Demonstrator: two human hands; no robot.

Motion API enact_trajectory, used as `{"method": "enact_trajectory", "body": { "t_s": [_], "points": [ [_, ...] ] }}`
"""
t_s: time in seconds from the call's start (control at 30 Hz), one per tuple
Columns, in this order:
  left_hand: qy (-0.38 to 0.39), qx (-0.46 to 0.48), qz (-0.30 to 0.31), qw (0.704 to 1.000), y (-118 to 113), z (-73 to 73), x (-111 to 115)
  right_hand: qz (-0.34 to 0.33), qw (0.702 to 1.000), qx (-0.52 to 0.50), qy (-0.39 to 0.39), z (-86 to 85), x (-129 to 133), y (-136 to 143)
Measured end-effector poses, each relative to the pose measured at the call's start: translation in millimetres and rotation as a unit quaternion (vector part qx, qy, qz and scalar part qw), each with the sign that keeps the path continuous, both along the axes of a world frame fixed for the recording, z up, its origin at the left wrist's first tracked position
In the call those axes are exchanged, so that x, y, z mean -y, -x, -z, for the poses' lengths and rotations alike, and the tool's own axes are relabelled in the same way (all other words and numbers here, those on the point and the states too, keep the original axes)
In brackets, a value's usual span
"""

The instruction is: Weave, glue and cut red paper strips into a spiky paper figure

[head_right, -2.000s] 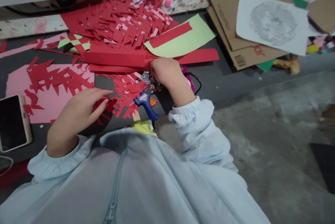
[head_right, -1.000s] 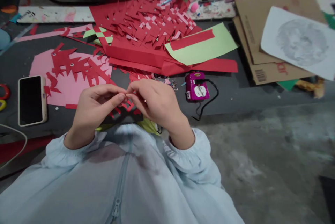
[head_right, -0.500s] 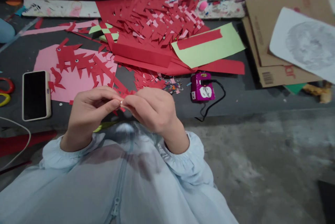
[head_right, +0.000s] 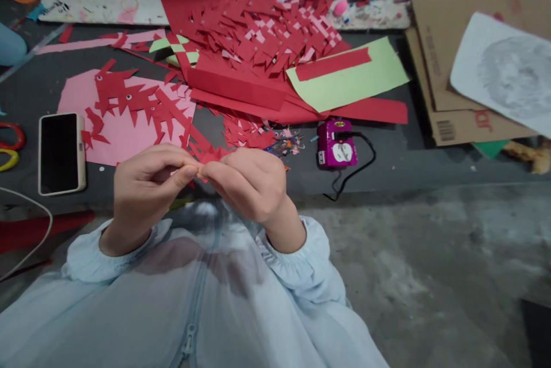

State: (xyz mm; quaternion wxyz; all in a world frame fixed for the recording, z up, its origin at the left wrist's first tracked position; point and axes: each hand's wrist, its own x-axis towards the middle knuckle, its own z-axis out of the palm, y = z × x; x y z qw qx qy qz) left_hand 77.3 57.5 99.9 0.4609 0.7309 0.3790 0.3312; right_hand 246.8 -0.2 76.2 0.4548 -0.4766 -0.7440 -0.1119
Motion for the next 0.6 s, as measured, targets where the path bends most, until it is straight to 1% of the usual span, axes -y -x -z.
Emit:
{"method": "enact_trajectory", "body": {
  "t_s": [0.1, 0.3, 0.6],
  "points": [
    [-0.018, 0.016, -0.001, 1.000, -0.7, 0.9, 1.2, 0.000, 1.000, -0.019, 0.002, 0.7, 0.2, 1.2],
    [-0.081, 0.050, -0.015, 0.995, -1.3, 3.7, 0.2, -0.003, 1.000, -0.012, -0.027, 1.8, -2.1, 2.6],
    [-0.098, 0.050, -0.027, 0.994, -1.5, 6.6, 1.9, 0.000, 1.000, 0.004, -0.021, 2.1, -3.0, 3.6]
  ]
}}
